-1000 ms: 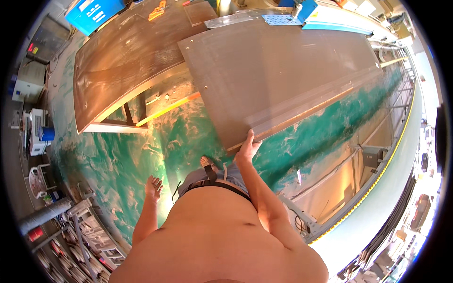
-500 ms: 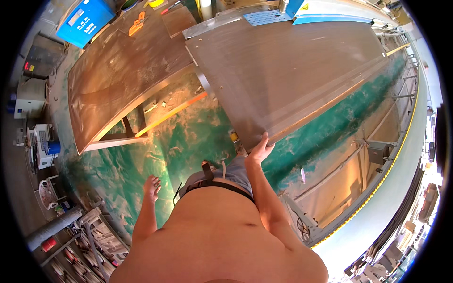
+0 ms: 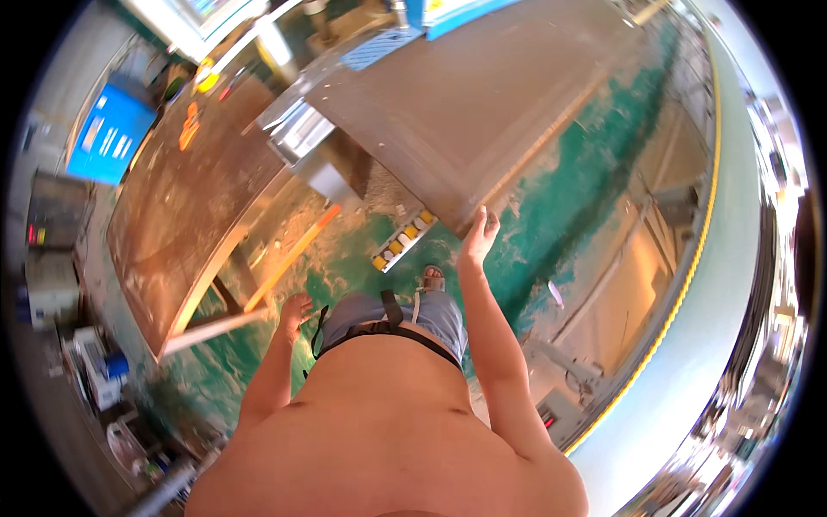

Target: The person lifts a wooden board onto a conveyor belt, replaces a roll of edge banding material on a circular machine reel, and feeds another board into the machine.

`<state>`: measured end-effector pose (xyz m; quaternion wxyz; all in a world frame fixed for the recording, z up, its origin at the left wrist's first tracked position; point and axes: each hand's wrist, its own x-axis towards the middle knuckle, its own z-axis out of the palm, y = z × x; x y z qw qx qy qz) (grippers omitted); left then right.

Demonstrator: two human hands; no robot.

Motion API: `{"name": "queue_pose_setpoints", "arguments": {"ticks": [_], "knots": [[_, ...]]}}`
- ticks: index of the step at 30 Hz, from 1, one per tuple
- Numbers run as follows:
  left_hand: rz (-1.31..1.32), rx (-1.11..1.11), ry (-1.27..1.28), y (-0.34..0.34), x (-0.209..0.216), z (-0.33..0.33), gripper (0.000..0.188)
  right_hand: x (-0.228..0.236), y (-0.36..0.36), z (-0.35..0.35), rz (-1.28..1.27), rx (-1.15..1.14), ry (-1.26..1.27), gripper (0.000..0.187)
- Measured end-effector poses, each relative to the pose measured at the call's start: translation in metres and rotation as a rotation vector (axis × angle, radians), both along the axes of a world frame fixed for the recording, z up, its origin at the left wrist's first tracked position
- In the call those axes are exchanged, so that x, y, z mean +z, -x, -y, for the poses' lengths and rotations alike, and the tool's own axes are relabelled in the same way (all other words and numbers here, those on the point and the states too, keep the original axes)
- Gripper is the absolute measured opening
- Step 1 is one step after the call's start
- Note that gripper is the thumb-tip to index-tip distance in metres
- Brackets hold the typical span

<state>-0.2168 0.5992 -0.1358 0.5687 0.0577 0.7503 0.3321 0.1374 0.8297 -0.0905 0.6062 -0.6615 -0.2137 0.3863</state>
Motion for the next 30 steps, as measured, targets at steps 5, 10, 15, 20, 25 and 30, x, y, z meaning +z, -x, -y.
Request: {"name": "queue_pose_setpoints", "arguments": {"ticks": [5,10,15,20,25,30], "knots": [[0.089,-0.306,-0.075,0.032,-0.053,-0.037,0.037,0.0,-0.056,0.113,-0.278,-0.025,0.253,0.043],[0.05,-0.832,0.269,0.06,-0.099,-0.025,0.035,-0.019,-0.035,0.305,-0.3,-0.489,0.154,0.056],[-0.075,-1.397,0.434,0.137,-0.216,-0.044,0.038,-0.01,0.046,0.505,-0.258,-0.686,0.378,0.054],[0.062,-1.372,0.228,0.01,-0.126,-0.069,0.029,-0.033,0.098,0.636,-0.208,-1.041,0.563,0.067],[-0.111,-1.499,-0.184,-0.108,-0.058,-0.028,0.043,-0.076,0.126,0.767,-0.533,-1.027,0.767,0.038],[-0.109,-1.461,-0.12,-0.137,-0.076,0.005,0.029,-0.056,0.093,0.884,-0.18,-1.4,0.565,0.021]]}}
